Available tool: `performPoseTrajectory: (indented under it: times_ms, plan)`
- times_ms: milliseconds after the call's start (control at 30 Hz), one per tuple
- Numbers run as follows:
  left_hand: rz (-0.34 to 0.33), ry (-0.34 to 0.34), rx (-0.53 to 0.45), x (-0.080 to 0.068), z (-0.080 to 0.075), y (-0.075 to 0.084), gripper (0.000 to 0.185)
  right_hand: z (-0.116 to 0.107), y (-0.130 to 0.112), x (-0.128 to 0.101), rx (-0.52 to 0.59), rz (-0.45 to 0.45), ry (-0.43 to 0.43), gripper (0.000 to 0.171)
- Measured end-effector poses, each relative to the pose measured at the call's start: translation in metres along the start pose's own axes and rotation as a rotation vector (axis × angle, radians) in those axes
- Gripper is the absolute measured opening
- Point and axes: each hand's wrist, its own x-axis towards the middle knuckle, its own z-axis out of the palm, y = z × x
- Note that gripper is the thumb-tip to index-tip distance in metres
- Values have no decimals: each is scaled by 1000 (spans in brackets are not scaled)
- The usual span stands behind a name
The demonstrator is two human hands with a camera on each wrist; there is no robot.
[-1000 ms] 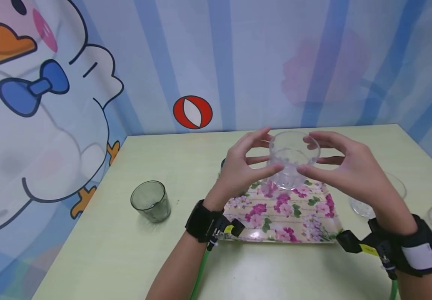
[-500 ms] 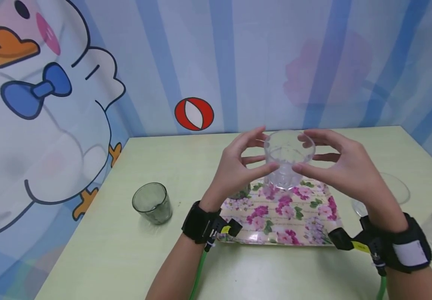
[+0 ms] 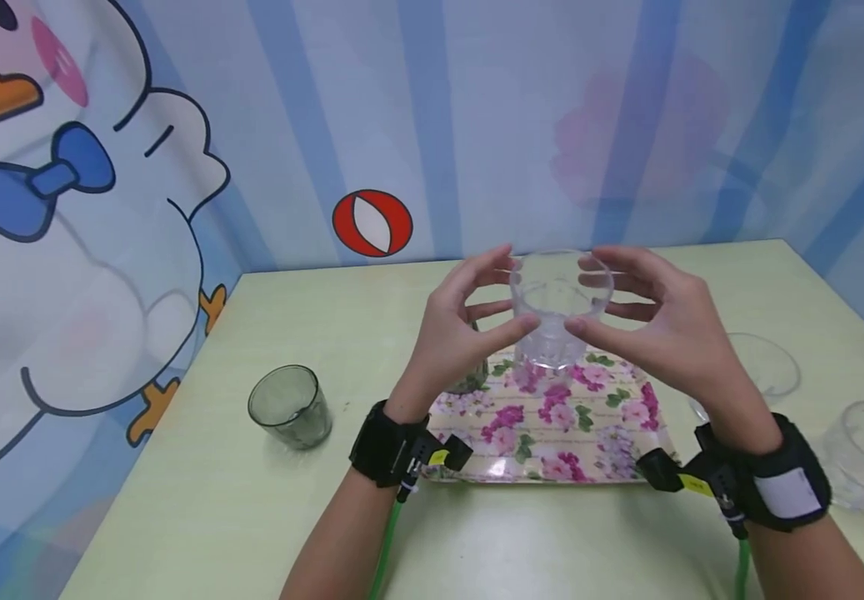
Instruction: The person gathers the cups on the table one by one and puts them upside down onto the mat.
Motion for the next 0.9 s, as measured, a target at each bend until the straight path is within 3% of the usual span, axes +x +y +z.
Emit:
performPoseTrajectory:
  times_ms: [167,300,400,600,733,900]
  plan:
    - [32,25,0,-1,0,-1,71,3,1,1,49,-41,31,69]
    - [29,31,-19,-1,2,-4,89,4,0,1,52,-47,66,69]
    - [-15,2,-15,0,4,-6,91,3,-1,1,56,-63,93,69]
    - [-169,-120,60,-2,12,-6,92,3,-2,0,72,-87,108,68]
    - [-192,-161,47,-3,16,-8,92,6,-1,0,95,-90,91,68]
    - [-190,-163,-21,-4,18,-10,90,9,0,0,112,-94,80,68]
